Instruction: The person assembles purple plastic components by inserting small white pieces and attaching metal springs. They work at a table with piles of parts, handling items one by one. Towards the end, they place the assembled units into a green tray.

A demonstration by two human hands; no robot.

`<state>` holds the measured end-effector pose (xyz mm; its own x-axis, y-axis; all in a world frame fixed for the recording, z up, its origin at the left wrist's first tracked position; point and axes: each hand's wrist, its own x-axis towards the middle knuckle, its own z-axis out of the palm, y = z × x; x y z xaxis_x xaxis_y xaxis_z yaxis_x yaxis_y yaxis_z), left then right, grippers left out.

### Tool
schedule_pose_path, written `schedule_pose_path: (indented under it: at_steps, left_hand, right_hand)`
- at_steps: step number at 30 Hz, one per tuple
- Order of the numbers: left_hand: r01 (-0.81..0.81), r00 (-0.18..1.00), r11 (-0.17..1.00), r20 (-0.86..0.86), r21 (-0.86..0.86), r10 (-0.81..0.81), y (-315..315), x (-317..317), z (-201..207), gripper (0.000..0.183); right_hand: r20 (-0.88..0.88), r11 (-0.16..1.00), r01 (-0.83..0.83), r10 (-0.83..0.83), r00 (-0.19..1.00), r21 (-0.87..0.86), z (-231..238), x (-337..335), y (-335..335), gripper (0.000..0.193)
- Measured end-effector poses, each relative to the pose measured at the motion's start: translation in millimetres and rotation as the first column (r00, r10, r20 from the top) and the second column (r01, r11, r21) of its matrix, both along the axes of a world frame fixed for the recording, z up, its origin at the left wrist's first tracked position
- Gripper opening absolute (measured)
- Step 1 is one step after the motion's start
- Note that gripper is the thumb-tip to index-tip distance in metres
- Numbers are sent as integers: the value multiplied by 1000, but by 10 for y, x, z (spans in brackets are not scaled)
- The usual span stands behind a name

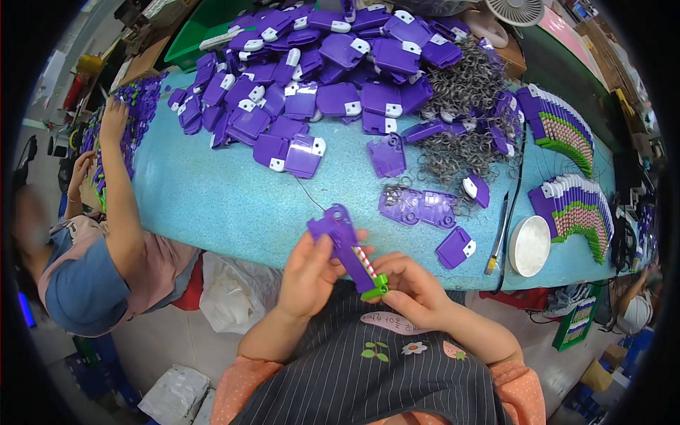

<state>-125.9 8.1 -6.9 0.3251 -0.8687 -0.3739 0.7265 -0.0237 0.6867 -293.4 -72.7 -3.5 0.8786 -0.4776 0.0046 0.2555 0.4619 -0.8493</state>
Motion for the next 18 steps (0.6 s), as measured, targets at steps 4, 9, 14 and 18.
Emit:
schedule_pose_path:
  at_steps: [4,9,14,18]
  left_hand:
    - [239,970,966,63,-98,-234,-131,-124,84,37]
    - [561,823,825,53,69,-565,-1,-287,245,37]
    - [735,678,677,-12,40,-735,-102,-553,88,36]
    - [698,716,708,-132,107,-686,-174,-574,120,29]
  right_hand:
    - [-244,993,-115,109,964,-11,13,-415,-29,25]
    - [-381,951,232,-295,876,-205,207,-641,-386,34]
    - [-391,909,361,-416,821,-209,303,-262,-562,35]
    - [-359,808,309,-519,775,-502,439,-160,-588,25]
